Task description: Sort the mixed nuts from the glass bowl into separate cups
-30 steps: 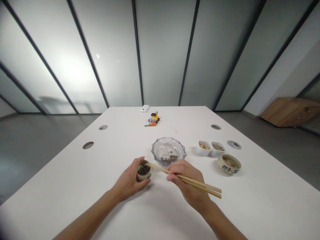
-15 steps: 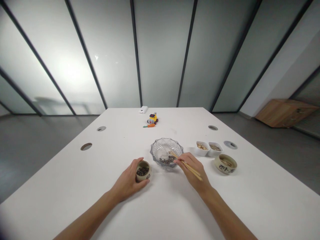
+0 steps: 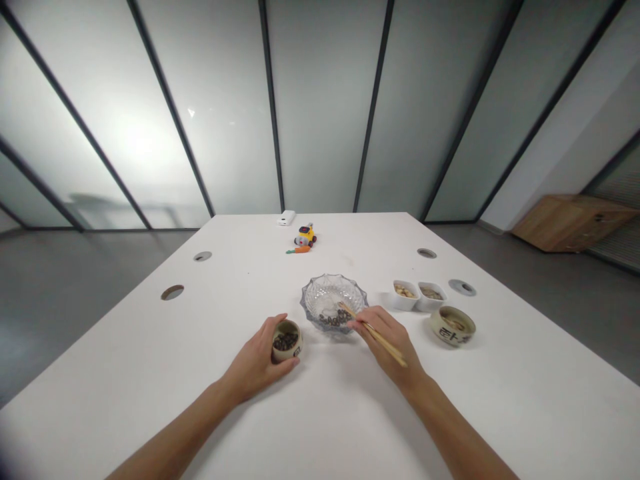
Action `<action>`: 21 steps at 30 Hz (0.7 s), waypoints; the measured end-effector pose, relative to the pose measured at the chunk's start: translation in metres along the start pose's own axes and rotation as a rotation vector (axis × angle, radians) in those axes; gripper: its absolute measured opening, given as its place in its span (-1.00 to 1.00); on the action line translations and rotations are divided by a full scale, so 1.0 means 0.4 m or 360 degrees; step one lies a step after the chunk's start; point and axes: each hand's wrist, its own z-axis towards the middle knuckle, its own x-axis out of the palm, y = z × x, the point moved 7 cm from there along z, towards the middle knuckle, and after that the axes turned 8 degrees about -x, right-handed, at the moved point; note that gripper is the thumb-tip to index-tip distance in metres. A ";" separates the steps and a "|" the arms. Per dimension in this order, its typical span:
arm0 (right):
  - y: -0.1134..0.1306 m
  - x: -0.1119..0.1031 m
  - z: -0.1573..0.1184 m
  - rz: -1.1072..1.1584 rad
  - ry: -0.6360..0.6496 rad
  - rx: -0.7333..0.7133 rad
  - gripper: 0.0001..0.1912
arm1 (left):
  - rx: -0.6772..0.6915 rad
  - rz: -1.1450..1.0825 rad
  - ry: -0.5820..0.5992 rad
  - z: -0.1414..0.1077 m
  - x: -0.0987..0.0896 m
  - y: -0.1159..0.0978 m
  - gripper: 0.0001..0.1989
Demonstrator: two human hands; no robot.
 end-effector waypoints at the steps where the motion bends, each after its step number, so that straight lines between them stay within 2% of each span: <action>1: 0.003 -0.002 -0.001 -0.0014 -0.0006 -0.0023 -0.89 | -0.0002 0.0004 0.0001 0.000 0.001 0.001 -0.22; 16: -0.029 0.002 -0.020 -0.0073 0.0026 0.0120 -0.79 | 0.0012 -0.0016 0.0013 -0.001 0.000 0.000 -0.23; 21: -0.022 0.001 -0.019 -0.0012 0.0016 0.0099 -0.85 | 0.0001 0.0000 0.0014 0.001 0.000 0.002 -0.23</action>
